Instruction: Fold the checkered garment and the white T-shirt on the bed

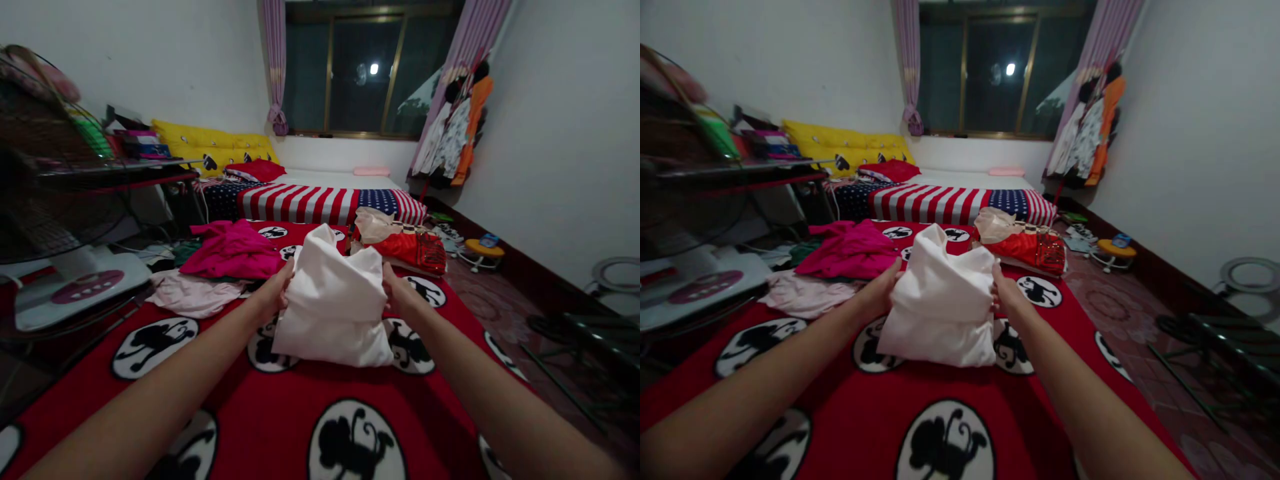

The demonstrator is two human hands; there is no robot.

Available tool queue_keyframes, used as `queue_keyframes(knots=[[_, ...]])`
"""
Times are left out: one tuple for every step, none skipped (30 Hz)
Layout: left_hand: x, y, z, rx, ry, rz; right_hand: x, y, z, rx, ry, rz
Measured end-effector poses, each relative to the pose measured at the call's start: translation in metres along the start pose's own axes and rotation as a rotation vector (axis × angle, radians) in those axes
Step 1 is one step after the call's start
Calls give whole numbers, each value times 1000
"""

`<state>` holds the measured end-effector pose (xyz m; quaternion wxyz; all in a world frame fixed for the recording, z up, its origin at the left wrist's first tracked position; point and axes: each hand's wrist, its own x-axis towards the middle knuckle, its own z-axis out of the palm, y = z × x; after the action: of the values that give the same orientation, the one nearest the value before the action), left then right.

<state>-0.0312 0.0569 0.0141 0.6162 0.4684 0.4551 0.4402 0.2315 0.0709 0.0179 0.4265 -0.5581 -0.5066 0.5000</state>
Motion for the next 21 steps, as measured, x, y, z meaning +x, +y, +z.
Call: queue_keyframes(knots=[[8, -6, -1, -63, -10, -75, 9, 11, 2, 55, 8, 87], [11, -14, -3, -100, -19, -123, 12, 23, 3, 87, -6, 129], [10, -21, -6, -114, -26, -138, 12, 36, 3, 107, -31, 130], [7, -28, -8, -107, -25, -128, 9, 48, 2, 124, -50, 110], [3, -35, -10, -88, -15, -106, 5, 58, 1, 143, -62, 89], [-1, -40, -11, -65, 0, -81, 1, 65, 0, 165, -60, 78], [-4, -44, -12, -40, 22, -59, -3, 70, 0, 184, -50, 76], [-6, -47, -12, -17, 51, -44, -4, 71, 0, 197, -39, 74], [-7, -49, -12, -2, 72, -36, -5, 71, 1, 201, -30, 63], [-7, -49, -11, -2, 78, -36, -5, 69, 2, 192, -22, 44], [-7, -49, -11, -15, 66, -42, -4, 65, 3, 167, -13, 15], [-7, -48, -11, -35, 47, -56, -4, 62, 4, 131, -1, -18], [-8, -47, -11, -55, 26, -75, -5, 58, 4, 90, 11, -51], [-11, -45, -12, -68, 8, -95, -8, 54, 3, 49, 21, -84], [-14, -44, -13, -71, -11, -116, -11, 51, 2, 12, 24, -114], [-19, -43, -14, -59, -27, -135, -16, 49, 0, -22, 17, -138], [-23, -43, -17, -34, -42, -158, -19, 49, -3, -58, 0, -150], [-27, -43, -19, 4, -55, -181, -22, 49, -7, -101, -24, -143], [-30, -43, -22, 53, -58, -204, -23, 50, -11, -155, -50, -120], [-32, -44, -25, 110, -46, -222, -22, 52, -16, -218, -64, -91], [-31, -44, -29, 171, -19, -234, -18, 53, -20, -285, -60, -69]])
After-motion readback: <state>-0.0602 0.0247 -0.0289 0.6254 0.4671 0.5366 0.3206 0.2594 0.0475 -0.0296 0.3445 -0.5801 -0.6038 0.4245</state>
